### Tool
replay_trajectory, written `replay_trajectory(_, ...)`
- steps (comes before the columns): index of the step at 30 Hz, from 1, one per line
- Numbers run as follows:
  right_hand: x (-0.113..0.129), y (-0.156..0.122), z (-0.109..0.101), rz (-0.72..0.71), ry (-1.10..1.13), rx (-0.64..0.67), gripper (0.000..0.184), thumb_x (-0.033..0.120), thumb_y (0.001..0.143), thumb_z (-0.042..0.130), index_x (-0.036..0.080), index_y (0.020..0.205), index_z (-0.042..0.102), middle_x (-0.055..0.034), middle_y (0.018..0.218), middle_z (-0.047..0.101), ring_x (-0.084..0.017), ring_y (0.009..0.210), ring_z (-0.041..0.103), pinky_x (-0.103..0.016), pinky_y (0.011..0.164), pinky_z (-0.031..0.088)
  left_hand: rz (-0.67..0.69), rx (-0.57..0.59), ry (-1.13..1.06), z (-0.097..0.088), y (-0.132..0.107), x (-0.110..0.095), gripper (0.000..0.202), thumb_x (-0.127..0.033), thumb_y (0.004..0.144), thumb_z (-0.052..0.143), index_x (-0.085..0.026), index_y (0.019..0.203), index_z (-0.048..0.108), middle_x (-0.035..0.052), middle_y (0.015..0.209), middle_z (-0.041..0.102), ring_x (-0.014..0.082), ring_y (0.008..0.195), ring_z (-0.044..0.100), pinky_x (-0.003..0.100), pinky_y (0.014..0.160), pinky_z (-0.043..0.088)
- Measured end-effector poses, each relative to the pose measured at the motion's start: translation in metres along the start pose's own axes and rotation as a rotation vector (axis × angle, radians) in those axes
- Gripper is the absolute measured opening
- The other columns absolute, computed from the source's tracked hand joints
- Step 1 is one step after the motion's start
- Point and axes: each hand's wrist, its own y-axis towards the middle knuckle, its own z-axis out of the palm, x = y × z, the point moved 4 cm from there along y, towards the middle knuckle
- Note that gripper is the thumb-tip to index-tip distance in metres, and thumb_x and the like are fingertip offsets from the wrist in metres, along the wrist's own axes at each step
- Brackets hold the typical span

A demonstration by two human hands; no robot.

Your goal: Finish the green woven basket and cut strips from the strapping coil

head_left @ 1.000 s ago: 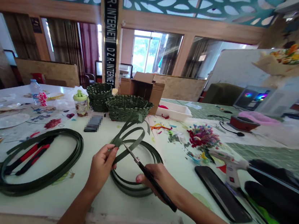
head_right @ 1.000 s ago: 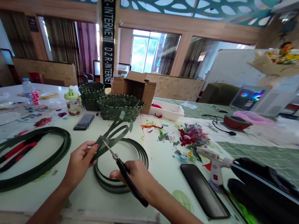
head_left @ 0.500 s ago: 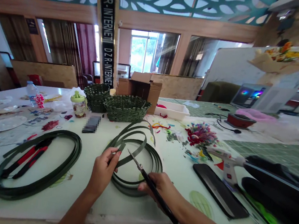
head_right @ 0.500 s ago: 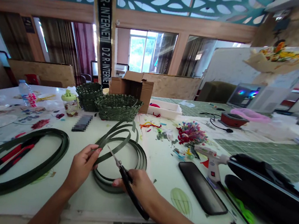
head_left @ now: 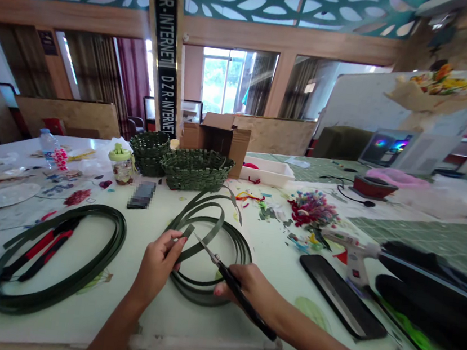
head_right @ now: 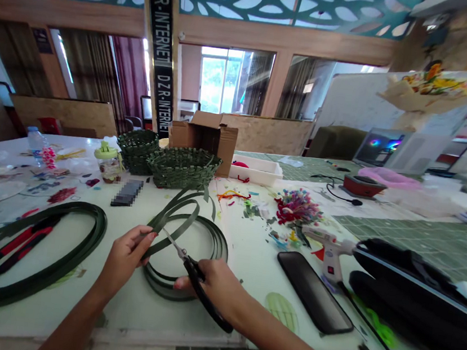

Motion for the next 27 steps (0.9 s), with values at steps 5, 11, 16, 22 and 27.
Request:
replay_trajectory(5,-0.001,-0.002,0.009,-0.011,0.107,-0.01,0.041,0.05,0.076,0.055,0.011,0.067,0.064,0.0047,0.052,0.038,-0.008,0.05,0.032,-0.02,0.046,0.024,0.001,-0.091,0.0,-0.004,0.001,-0.003,0.033,-0.047,0.076,0.058,-0.018,0.09,0.057,-0.0048,0.055,0.049,0.0091,0.049,0.044,0.019,0.048,0.046)
replay_trajectory(11,-0.003,-0.016,-0.011,0.001,0.008,-0.124,0.04,0.055,0.07,0.06,0.015,0.066,0.055,0.0033,0.056,0.048,-0.01,0.053,0.04,-0.02,0.047,0.024,0.015,-0.22,-0.099,-0.012,0.001,-0.008,0.034,-0.048,0.075,0.059,-0.017,0.088,0.059,-0.0033,0.061,0.051,0.008,0.05,0.046,0.017,0.047,0.044)
replay_trajectory(16,-0.036,-0.039,-0.056,0.248,-0.134,-0.421,0.046,0.064,0.075,0.045,0.019,0.064,0.048,-0.001,0.057,0.055,-0.017,0.056,0.052,-0.024,0.051,0.033,0.055,-0.197,-0.159,-0.012,0.001,-0.006,0.03,-0.045,0.077,0.058,-0.017,0.086,0.061,-0.0017,0.067,0.053,0.0079,0.052,0.048,0.018,0.049,0.045)
replay_trajectory(22,-0.091,-0.053,-0.057,0.547,-0.527,-0.53,0.032,0.048,0.079,0.05,0.018,0.073,0.06,-0.0122,0.073,0.067,-0.028,0.07,0.063,-0.031,0.054,0.037,0.077,-0.169,-0.153,-0.01,-0.001,-0.006,0.03,-0.044,0.078,0.057,-0.016,0.085,0.062,0.0021,0.073,0.059,0.0098,0.053,0.051,0.02,0.05,0.047)
replay_trajectory(27,-0.09,-0.048,-0.049,0.448,-0.735,-0.592,0.025,0.035,0.081,0.054,0.012,0.08,0.064,-0.0161,0.079,0.066,-0.03,0.078,0.062,-0.035,0.064,0.042,0.083,-0.148,-0.108,-0.009,-0.001,-0.004,0.029,-0.044,0.079,0.056,-0.017,0.084,0.062,0.0012,0.068,0.059,0.0104,0.054,0.051,0.021,0.053,0.048)
